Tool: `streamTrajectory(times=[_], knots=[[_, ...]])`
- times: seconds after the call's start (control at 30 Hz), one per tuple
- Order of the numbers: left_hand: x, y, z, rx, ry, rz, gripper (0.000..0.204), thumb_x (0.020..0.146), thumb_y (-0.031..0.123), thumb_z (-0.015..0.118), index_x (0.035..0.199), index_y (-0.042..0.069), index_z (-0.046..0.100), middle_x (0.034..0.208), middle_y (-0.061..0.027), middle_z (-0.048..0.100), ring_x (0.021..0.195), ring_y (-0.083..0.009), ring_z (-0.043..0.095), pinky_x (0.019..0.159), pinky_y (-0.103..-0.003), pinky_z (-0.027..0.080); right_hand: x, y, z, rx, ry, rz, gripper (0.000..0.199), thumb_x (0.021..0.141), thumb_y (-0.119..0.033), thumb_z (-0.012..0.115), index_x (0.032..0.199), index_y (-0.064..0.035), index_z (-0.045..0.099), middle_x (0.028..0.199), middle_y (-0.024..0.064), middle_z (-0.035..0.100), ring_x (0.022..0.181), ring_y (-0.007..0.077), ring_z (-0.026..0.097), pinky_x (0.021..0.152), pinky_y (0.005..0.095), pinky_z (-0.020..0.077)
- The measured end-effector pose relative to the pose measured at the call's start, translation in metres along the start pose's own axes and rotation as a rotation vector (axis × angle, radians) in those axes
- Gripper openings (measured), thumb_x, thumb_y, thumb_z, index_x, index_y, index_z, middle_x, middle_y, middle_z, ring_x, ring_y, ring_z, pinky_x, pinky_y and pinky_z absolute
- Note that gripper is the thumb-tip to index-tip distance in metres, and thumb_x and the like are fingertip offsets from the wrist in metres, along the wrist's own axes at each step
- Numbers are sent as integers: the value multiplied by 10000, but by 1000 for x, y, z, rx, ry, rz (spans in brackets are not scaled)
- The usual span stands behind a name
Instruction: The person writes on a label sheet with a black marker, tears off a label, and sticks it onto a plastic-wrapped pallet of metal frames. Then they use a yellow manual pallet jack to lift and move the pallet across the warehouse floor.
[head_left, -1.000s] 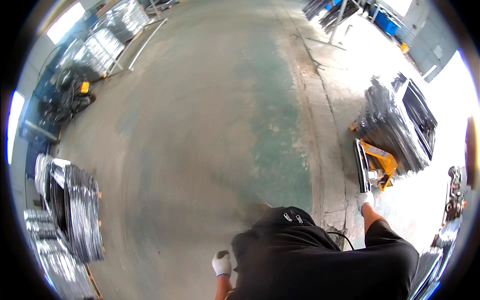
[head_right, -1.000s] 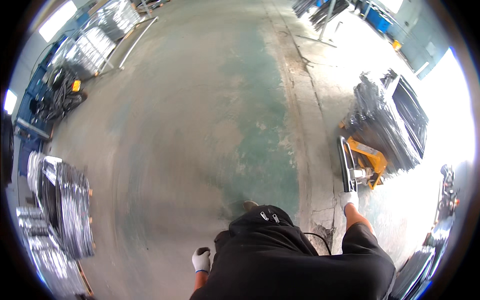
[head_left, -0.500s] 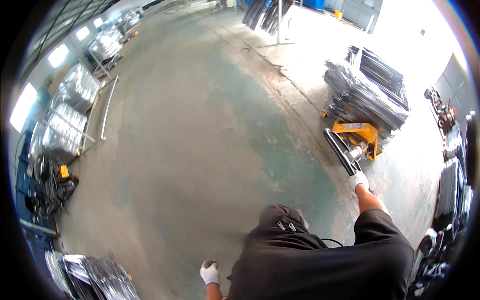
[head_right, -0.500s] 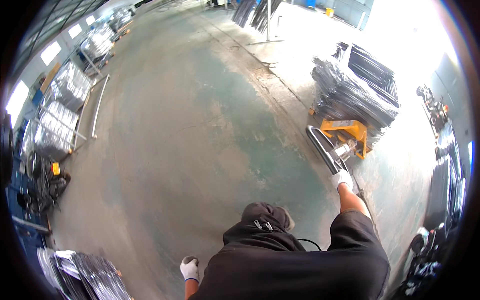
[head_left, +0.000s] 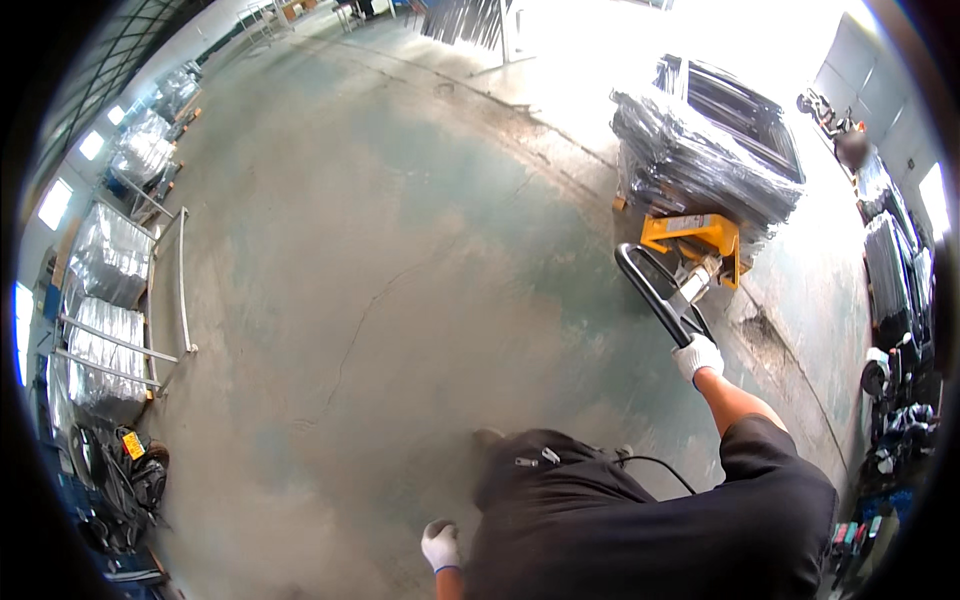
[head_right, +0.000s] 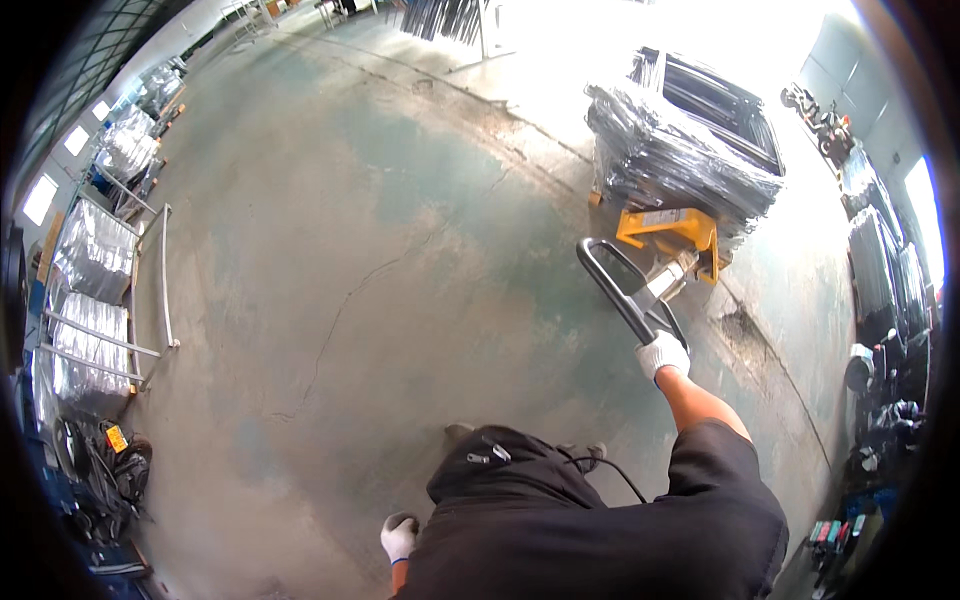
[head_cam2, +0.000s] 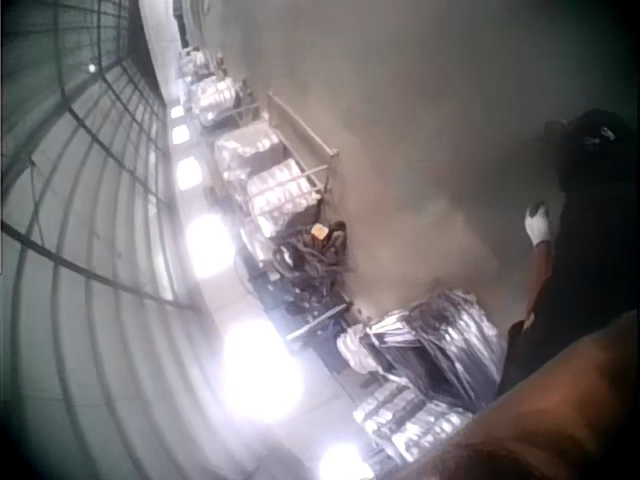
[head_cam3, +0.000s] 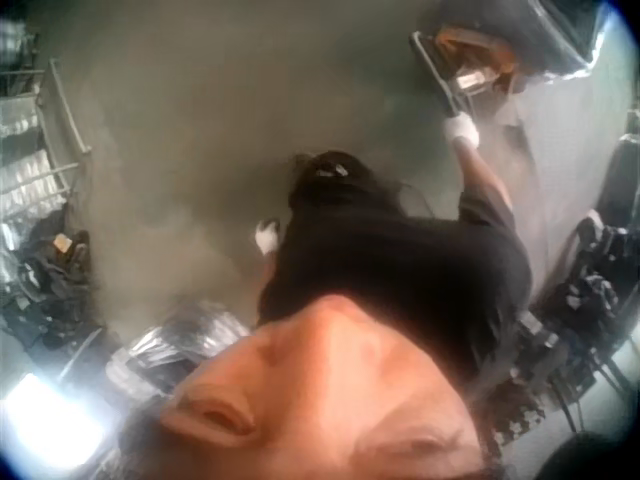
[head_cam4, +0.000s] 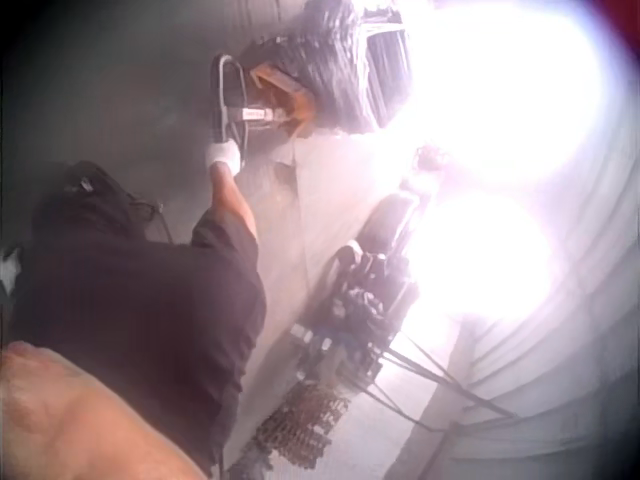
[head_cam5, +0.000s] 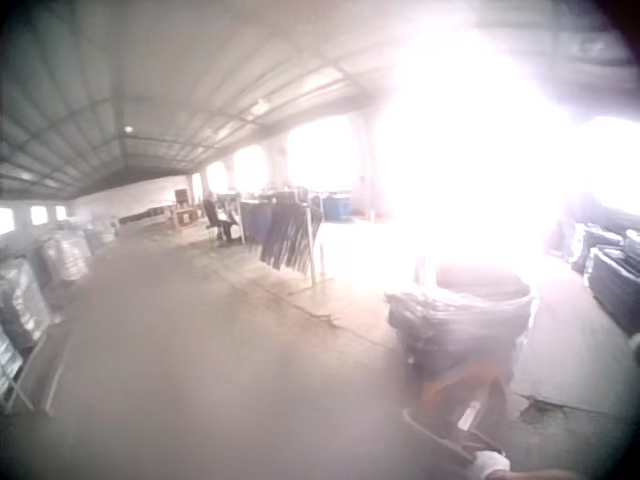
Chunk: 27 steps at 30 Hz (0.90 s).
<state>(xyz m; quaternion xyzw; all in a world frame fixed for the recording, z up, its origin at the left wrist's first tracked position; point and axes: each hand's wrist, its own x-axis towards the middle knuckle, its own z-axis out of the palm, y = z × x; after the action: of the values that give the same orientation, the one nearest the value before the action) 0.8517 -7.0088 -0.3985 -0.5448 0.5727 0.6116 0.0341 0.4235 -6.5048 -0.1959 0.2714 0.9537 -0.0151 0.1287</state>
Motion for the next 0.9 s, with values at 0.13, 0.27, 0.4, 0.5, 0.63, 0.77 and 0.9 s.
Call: streamTrajectory(times=[0.13, 0.27, 0.4, 0.5, 0.63, 0.77, 0.9], knots=[[0, 61, 33, 143, -66, 134, 206, 900, -74, 715, 1084, -30, 797, 961, -96, 798, 899, -200, 743, 846, -353, 606, 25, -44, -27, 13, -36, 9, 389, 925, -448, 775, 1170, -153, 843, 1169, 182, 839, 1150, 414, 790, 1006, 489, 627], [22, 119, 55, -7, 97, -52, 192, 908, -83, 701, 1069, -15, 781, 924, -96, 788, 835, -192, 736, 760, -342, 598, 58, -55, -55, 6, -90, 56, 381, 967, -453, 732, 1188, -159, 833, 1195, 177, 838, 1188, 386, 786, 1042, 468, 611], [60, 165, 80, -57, 49, -64, 180, 903, -98, 685, 1021, 2, 777, 893, -92, 778, 764, -165, 702, 679, -318, 554, 91, -72, -72, 10, -126, 64, 379, 980, -453, 727, 1202, -162, 826, 1217, 168, 837, 1204, 371, 784, 1060, 467, 603], [94, 209, 112, 40, -54, -21, 167, 901, -91, 702, 1012, 4, 784, 921, -82, 791, 808, -168, 710, 732, -316, 570, 112, -81, -93, -33, -85, 72, 369, 981, -435, 711, 1175, -146, 832, 1213, 170, 839, 1196, 381, 785, 1054, 473, 609], [129, 298, 144, 92, -126, 66, 183, 884, -97, 715, 1019, 4, 789, 962, -74, 803, 855, -170, 714, 798, -320, 580, 161, -93, -121, -8, -78, 134, 389, 949, -463, 760, 1162, -145, 829, 1200, 176, 836, 1163, 390, 789, 1022, 491, 627], [179, 405, 164, 193, -174, 164, 181, 889, -106, 707, 1001, 14, 783, 933, -65, 783, 860, -166, 704, 799, -320, 569, 207, -100, -125, -13, -101, 167, 404, 936, -464, 785, 1187, -154, 839, 1230, 168, 834, 1200, 368, 785, 1049, 473, 619], [207, 508, 190, 242, -120, 226, 172, 905, -105, 687, 988, 24, 766, 924, -57, 765, 855, -164, 706, 794, -322, 573, 238, -132, -158, -7, -130, 194, 386, 931, -447, 804, 1179, -153, 827, 1211, 154, 836, 1181, 373, 786, 1024, 466, 621]])
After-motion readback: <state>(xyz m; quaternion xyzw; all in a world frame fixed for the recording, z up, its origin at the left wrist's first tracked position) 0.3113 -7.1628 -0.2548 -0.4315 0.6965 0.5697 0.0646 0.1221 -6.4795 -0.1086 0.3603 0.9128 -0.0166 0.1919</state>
